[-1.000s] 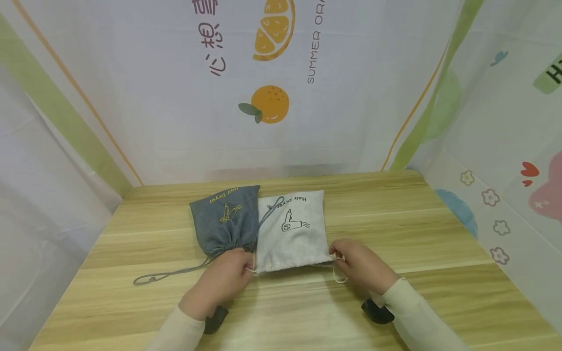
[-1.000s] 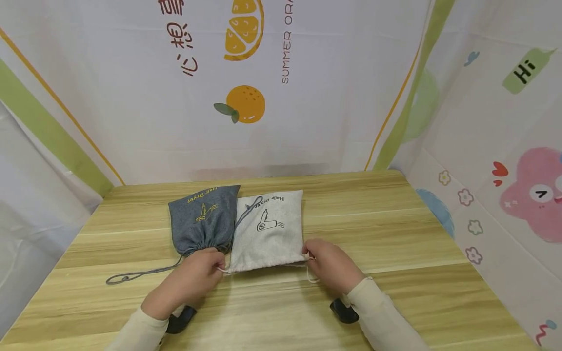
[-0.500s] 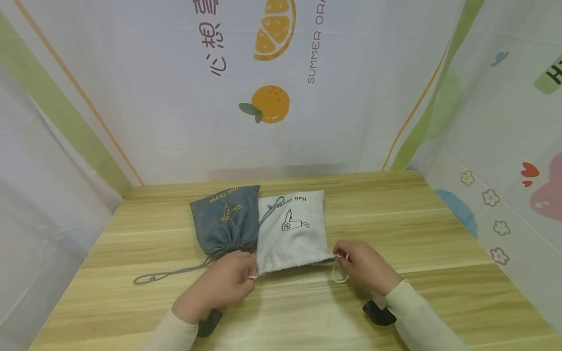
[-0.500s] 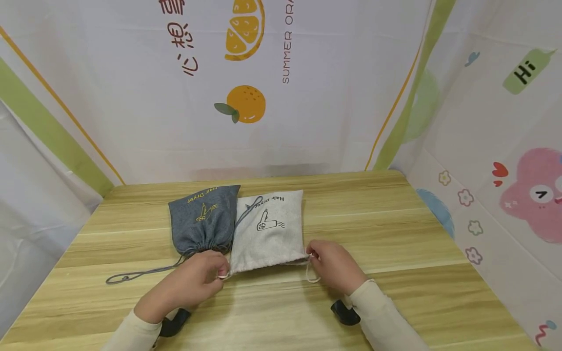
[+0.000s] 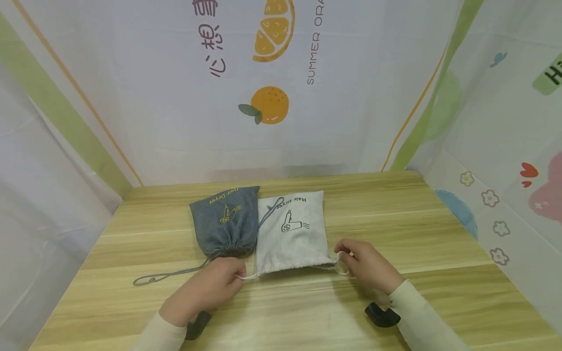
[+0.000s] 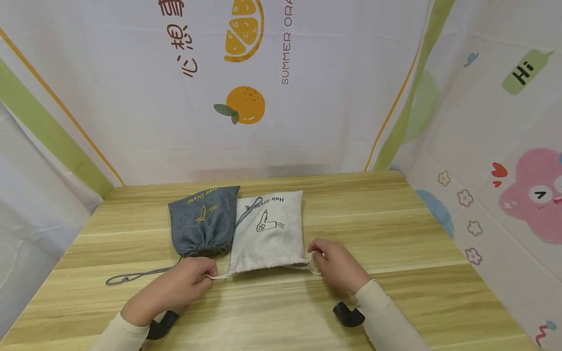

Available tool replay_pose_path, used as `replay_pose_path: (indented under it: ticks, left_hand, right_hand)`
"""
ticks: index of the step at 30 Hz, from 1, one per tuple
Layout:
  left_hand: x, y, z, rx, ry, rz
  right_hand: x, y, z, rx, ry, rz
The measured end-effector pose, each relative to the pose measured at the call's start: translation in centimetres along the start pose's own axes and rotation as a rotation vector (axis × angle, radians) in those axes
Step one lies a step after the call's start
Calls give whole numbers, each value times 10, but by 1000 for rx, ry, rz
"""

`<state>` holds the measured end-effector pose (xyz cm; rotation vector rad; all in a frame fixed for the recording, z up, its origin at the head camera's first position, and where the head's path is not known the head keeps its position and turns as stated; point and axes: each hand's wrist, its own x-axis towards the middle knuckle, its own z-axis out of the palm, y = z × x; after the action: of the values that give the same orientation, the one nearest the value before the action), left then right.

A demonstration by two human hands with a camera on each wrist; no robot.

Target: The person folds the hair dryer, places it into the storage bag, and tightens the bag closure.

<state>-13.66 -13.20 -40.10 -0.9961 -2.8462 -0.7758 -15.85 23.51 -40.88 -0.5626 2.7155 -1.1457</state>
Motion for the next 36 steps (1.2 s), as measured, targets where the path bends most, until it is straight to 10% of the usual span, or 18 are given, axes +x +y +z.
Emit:
replay_pose_path:
  ticks: [15, 36]
  left_hand:
    - [-15, 2, -9, 184, 118, -85]
    - [-30, -4, -18, 169, 171, -79]
  right_hand:
    - [-7, 2, -4, -325, 109, -56]
    - [-14, 13, -13, -609, 262, -205]
